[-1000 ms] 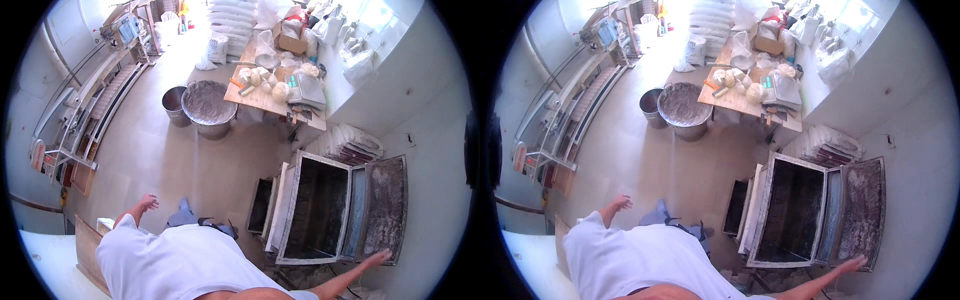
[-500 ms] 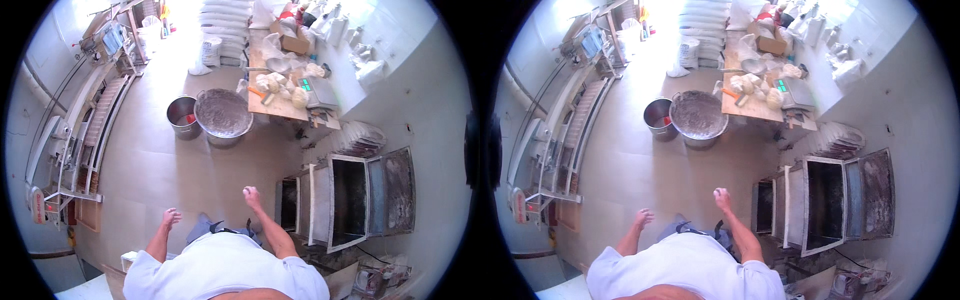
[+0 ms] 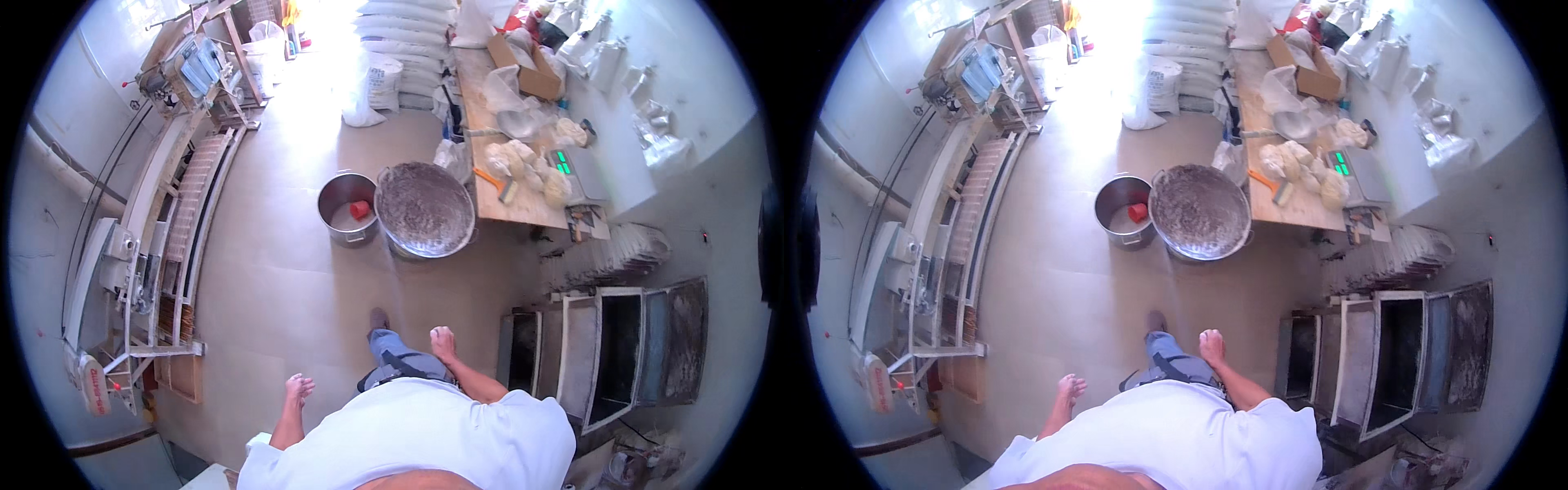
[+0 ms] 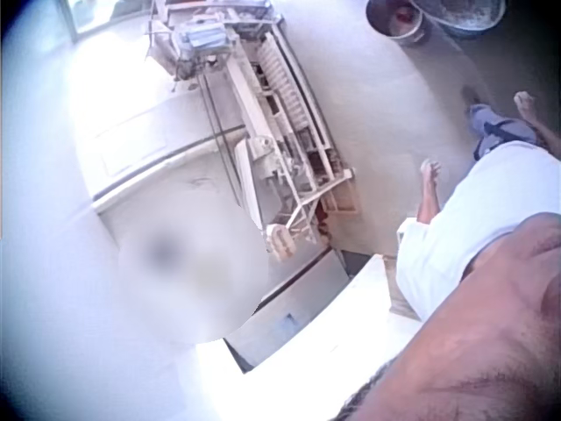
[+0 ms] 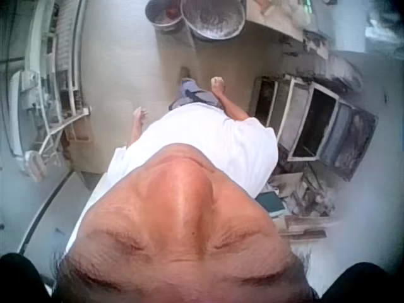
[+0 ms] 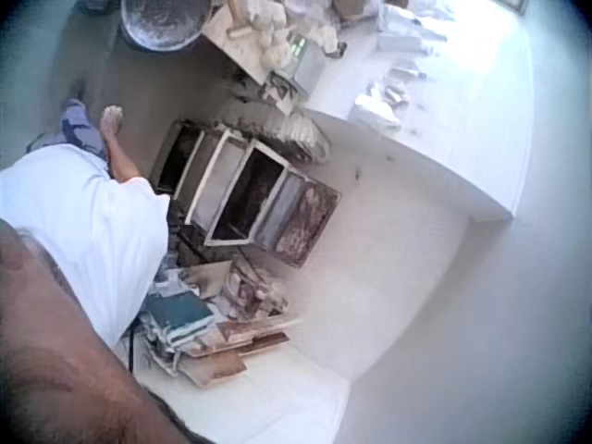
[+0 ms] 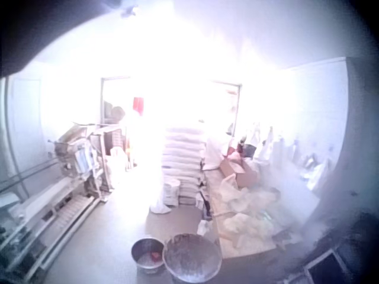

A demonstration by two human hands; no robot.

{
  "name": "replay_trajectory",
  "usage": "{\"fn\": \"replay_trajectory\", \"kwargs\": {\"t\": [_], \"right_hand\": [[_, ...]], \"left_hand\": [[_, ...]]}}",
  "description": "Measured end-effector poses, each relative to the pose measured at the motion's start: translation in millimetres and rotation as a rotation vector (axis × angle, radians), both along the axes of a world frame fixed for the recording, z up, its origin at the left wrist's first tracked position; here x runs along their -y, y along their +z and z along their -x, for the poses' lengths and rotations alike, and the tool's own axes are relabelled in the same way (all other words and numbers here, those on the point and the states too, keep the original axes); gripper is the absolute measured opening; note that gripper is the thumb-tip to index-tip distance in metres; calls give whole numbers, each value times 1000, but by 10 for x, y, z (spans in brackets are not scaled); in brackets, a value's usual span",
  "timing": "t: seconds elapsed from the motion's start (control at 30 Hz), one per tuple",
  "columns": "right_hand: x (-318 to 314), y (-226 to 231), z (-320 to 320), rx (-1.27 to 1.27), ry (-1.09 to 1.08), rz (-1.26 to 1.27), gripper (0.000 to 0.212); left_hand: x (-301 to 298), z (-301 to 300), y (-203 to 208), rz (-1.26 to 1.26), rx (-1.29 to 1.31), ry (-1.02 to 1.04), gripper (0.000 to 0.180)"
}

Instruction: The person sifts flour from a large sack into a container using a sieve, then pours the sifted flour into a machine hopper. They also handle a large white tray and a metal scoop during the process.

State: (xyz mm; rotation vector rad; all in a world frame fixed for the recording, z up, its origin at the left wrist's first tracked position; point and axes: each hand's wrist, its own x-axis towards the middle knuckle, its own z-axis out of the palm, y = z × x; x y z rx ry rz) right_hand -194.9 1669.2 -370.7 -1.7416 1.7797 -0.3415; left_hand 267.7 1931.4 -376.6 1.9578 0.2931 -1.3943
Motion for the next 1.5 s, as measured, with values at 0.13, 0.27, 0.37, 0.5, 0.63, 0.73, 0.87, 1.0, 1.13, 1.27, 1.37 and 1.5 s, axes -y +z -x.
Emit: {"fn": "replay_trajectory", "kwargs": {"t": [0.13, 0.27, 0.37, 0.5, 0.63, 0.73, 0.87, 1.0, 1.13, 1.27, 1.37, 1.5], "right_hand": [[809, 44, -397, -7, -152, 8, 31], [1407, 44, -940, 12, -246, -61, 32], [1785, -56, -1482, 105, -197, -61, 32], [2494, -328, -2332, 130, -171, -41, 32], [3079, -568, -3326, 228, -319, -135, 26], [3280, -557, -4048, 282, -364, -102, 23], [3523, -337, -4660, 345, -344, -141, 22], [4151, -177, -4991, 459, -482, -147, 21], [5079, -157, -5058, 566, -685, -261, 21], [6264, -207, -5151, 644, -757, -334, 21], [7397, -230, -5307, 729, -697, -320, 21], [9175, -149, -5649, 770, -585, -286, 20]], "left_hand": [[856, -661, 179, 113, 73, -12, 47], [1835, -1444, 441, 198, 137, -75, 47], [2541, -2143, 605, 270, 196, -118, 49], [3346, -3069, 690, 310, 282, -215, 49], [4135, -3968, 747, 294, 233, -234, 51], [4888, -4554, 819, 273, 215, -296, 48], [6162, -4915, 784, 389, 158, -485, 48], [7503, -4856, 665, 495, 35, -601, 50], [8581, -4778, 560, 524, -93, -630, 48], [9497, -5035, 501, 407, -111, -606, 47], [10193, -5277, 415, 371, -90, -558, 47], [11155, -5423, 299, 417, -104, -484, 49]]}}
